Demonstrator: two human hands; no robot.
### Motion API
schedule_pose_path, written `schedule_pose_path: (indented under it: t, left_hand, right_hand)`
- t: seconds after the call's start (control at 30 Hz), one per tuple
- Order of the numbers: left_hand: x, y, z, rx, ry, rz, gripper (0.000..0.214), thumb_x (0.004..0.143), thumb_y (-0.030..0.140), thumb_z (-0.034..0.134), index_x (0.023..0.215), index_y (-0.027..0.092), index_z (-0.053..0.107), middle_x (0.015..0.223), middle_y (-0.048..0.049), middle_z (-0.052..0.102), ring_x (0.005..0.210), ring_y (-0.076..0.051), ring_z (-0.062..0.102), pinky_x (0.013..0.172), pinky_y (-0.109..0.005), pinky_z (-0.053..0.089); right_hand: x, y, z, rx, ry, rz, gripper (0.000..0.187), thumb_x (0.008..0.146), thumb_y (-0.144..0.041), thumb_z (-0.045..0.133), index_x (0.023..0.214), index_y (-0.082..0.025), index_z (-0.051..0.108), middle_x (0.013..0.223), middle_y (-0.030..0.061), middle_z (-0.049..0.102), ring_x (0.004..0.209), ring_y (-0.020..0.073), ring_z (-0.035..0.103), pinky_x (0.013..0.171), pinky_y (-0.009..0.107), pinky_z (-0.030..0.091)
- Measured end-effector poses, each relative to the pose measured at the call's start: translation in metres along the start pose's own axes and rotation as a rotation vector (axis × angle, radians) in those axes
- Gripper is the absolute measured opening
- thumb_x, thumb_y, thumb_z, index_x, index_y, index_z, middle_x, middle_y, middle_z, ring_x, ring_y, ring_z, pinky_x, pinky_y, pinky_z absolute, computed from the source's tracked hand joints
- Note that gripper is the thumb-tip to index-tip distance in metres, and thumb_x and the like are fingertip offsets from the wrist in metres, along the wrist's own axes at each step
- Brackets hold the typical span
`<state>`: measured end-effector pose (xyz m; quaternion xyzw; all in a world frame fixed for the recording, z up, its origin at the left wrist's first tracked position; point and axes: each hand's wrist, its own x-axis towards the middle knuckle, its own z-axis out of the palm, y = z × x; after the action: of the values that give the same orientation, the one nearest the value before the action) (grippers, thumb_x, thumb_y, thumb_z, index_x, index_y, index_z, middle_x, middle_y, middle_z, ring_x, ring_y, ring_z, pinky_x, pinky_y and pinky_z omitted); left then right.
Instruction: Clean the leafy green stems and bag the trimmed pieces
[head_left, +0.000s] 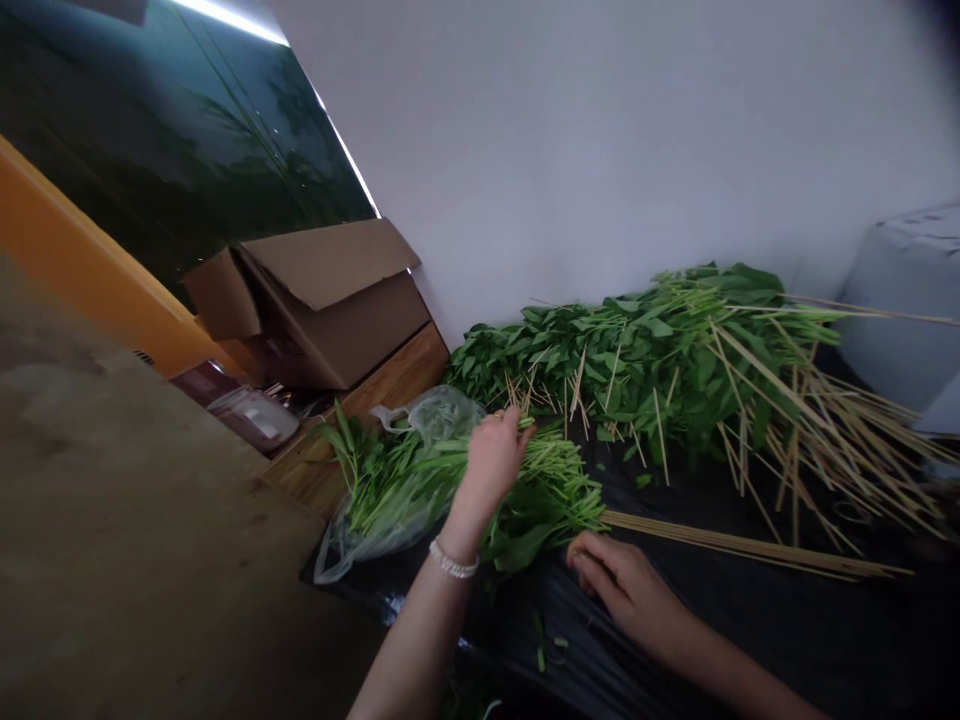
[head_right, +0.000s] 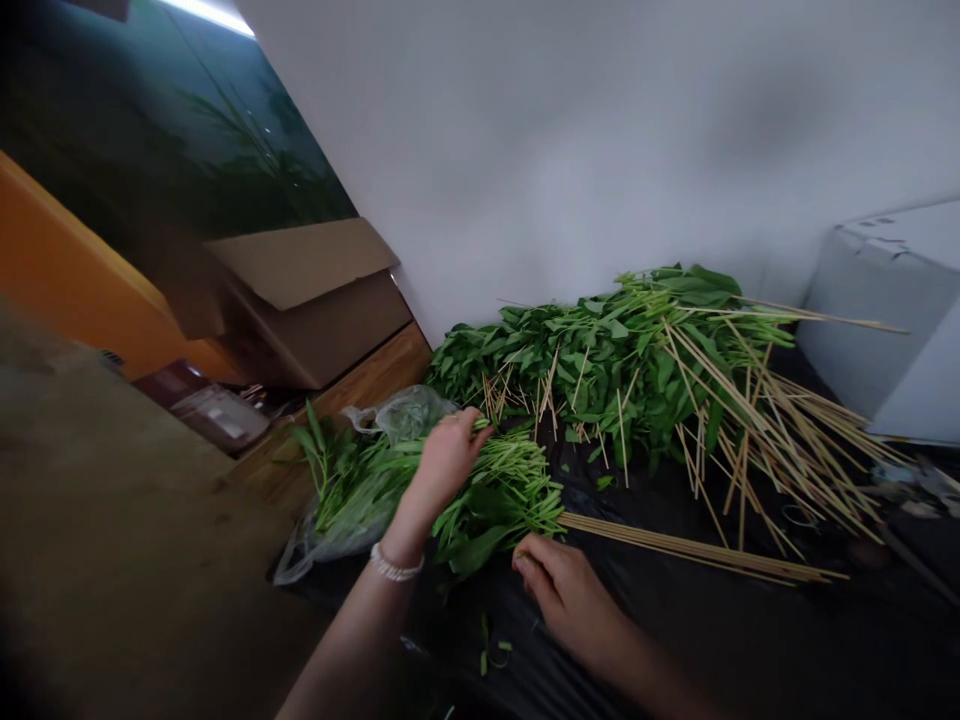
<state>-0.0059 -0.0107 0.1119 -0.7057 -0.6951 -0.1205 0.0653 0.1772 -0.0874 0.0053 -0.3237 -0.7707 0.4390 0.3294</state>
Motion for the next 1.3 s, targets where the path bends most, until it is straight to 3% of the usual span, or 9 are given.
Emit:
schedule_pose_path:
  t: [0.1, 0.2, 0.37, 0.43, 0.57, 0.73, 0.93, 1.1, 1.3]
  left_hand:
    - [0.003, 0.004, 0.047, -0.082, -0.072, 0.158, 0.054, 0.084, 0.051, 0.059, 0.124, 0.015, 0.052, 0.12, -0.0171, 0.058, 0.113, -0.029, 0.054, 0.095, -0.041, 0.04]
    - [-0.007, 0.003, 0.066, -0.228, -0.092, 0.227, 0.077, 0.077, 0.059, 0.063, 0.138, 0.017, 0.042, 0.137, -0.0162, 0.05, 0.13, -0.031, 0.041, 0.11, -0.05, 0.025]
    - [-0.045, -0.007, 0.027, -0.429, 0.105, 0.151, 0.051, 0.09, 0.043, 0.052, 0.136, 0.021, 0.046, 0.137, -0.0116, 0.05, 0.133, -0.026, 0.037, 0.11, -0.045, 0.026]
    - [-0.071, -0.013, 0.009, -0.492, 0.015, 0.151, 0.039, 0.088, 0.038, 0.056, 0.123, 0.021, 0.058, 0.121, -0.0098, 0.06, 0.117, -0.024, 0.051, 0.103, -0.038, 0.036]
    - [-0.131, -0.025, 0.004, -0.54, -0.418, 0.041, 0.03, 0.081, 0.04, 0.064, 0.105, 0.022, 0.068, 0.098, -0.0055, 0.064, 0.083, -0.019, 0.06, 0.077, -0.028, 0.045]
    - [-0.179, -0.012, 0.036, -0.442, -0.456, -0.227, 0.048, 0.066, 0.03, 0.075, 0.112, 0.02, 0.063, 0.122, -0.0125, 0.056, 0.104, -0.028, 0.056, 0.087, -0.035, 0.042]
    - [-0.179, 0.009, 0.052, -0.755, -0.458, -0.014, 0.028, 0.06, -0.003, 0.05, 0.075, 0.018, 0.059, 0.086, -0.0026, 0.059, 0.082, -0.016, 0.054, 0.075, -0.024, 0.039]
    - [-0.161, 0.007, 0.051, -1.402, -0.385, -0.382, 0.013, 0.07, 0.011, 0.064, 0.079, 0.016, 0.058, 0.066, 0.0034, 0.051, 0.058, -0.008, 0.045, 0.057, -0.02, 0.035]
    - [-0.15, 0.025, 0.049, -2.066, -0.451, -0.731, 0.043, 0.063, 0.014, 0.08, 0.1, 0.018, 0.06, 0.072, 0.0037, 0.055, 0.058, -0.003, 0.05, 0.059, -0.014, 0.04]
  right_hand:
    - [-0.001, 0.0, 0.003, -0.026, -0.015, -0.031, 0.026, 0.098, -0.032, 0.035, 0.082, -0.022, 0.053, 0.07, -0.0016, 0.057, 0.067, 0.0144, 0.056, 0.065, 0.026, 0.039]
    - [0.0, 0.0, 0.003, -0.02, -0.006, -0.033, 0.026, 0.098, -0.032, 0.035, 0.083, -0.022, 0.054, 0.069, -0.0018, 0.058, 0.067, 0.0142, 0.056, 0.065, 0.026, 0.04]
    - [0.004, 0.003, -0.008, 0.024, 0.061, 0.004, 0.029, 0.098, -0.034, 0.034, 0.087, -0.021, 0.057, 0.068, -0.0015, 0.058, 0.064, 0.0139, 0.057, 0.065, 0.027, 0.043]
    - [0.004, 0.004, -0.011, 0.053, 0.096, 0.035, 0.03, 0.098, -0.037, 0.035, 0.09, -0.021, 0.058, 0.069, -0.0011, 0.059, 0.063, 0.014, 0.058, 0.065, 0.027, 0.044]
    - [0.005, 0.006, -0.013, 0.108, 0.126, 0.084, 0.033, 0.097, -0.044, 0.036, 0.092, -0.021, 0.059, 0.069, -0.0008, 0.059, 0.062, 0.0141, 0.059, 0.063, 0.027, 0.046]
    - [0.005, 0.008, -0.01, 0.072, 0.105, 0.061, 0.032, 0.098, -0.041, 0.036, 0.092, -0.02, 0.06, 0.069, -0.0006, 0.06, 0.063, 0.0143, 0.059, 0.064, 0.028, 0.046]
    - [0.005, 0.008, -0.01, 0.026, 0.107, 0.08, 0.03, 0.096, -0.038, 0.041, 0.094, -0.02, 0.065, 0.07, 0.0001, 0.064, 0.065, 0.0158, 0.062, 0.065, 0.029, 0.049]
    - [0.001, -0.001, -0.003, 0.031, 0.094, -0.073, 0.029, 0.095, -0.031, 0.044, 0.109, -0.023, 0.068, 0.102, 0.006, 0.071, 0.095, 0.0198, 0.065, 0.085, 0.034, 0.051]
    - [-0.004, -0.001, 0.006, -0.02, 0.051, -0.18, 0.033, 0.098, -0.028, 0.042, 0.123, -0.026, 0.063, 0.127, 0.0078, 0.062, 0.12, 0.0202, 0.054, 0.103, 0.04, 0.044]
